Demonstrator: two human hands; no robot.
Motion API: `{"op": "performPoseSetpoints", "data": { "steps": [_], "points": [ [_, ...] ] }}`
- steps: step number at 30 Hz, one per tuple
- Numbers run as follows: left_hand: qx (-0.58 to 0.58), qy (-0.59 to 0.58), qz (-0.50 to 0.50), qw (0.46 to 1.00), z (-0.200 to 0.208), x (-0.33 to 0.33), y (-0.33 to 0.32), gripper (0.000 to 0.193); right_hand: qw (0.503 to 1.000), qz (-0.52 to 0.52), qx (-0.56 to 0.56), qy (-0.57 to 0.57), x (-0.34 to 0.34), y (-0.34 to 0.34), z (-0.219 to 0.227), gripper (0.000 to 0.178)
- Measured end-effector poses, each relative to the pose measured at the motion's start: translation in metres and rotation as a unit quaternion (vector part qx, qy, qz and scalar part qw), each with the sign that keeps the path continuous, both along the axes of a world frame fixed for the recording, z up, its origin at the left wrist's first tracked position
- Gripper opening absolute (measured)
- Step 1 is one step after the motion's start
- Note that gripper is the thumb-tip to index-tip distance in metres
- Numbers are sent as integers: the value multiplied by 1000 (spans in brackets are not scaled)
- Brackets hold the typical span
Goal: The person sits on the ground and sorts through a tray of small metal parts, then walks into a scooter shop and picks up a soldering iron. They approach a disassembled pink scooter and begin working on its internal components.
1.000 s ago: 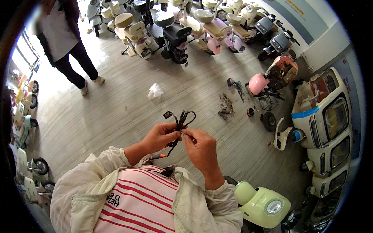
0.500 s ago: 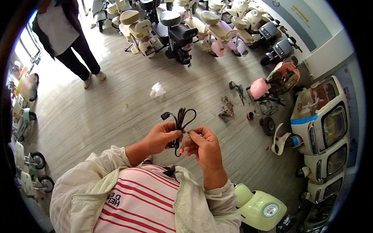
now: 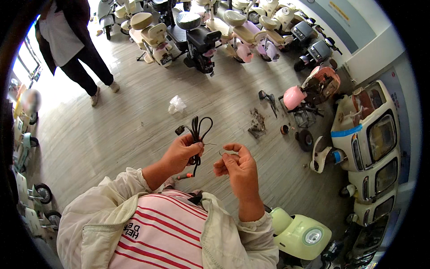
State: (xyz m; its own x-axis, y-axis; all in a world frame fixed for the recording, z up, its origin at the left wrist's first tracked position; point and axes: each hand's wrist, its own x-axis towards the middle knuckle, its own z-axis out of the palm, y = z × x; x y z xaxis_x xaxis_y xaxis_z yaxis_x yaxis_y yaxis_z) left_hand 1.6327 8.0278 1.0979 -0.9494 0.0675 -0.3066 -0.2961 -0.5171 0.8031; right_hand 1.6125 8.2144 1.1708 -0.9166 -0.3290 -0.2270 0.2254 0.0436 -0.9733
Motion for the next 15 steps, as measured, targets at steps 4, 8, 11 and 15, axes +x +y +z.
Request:
{"op": "performPoseSetpoints", "data": {
  "steps": [4, 8, 11, 15],
  "points": [
    [-14, 48, 22, 998, -12, -1, 6, 10, 999, -1, 39, 15, 2, -7, 4, 16],
    [-14, 39, 2, 999, 4, 4, 2, 12, 998, -42, -8, 52, -1, -8, -18, 16],
    [1, 32, -1, 1000, 8, 4, 0, 13, 978, -52, 87, 185, 2, -17, -22, 17],
    [-7, 41, 1, 999, 8, 4, 2, 12, 960, -73, 124, 240, 9, -23, -24, 17]
  ]
}}
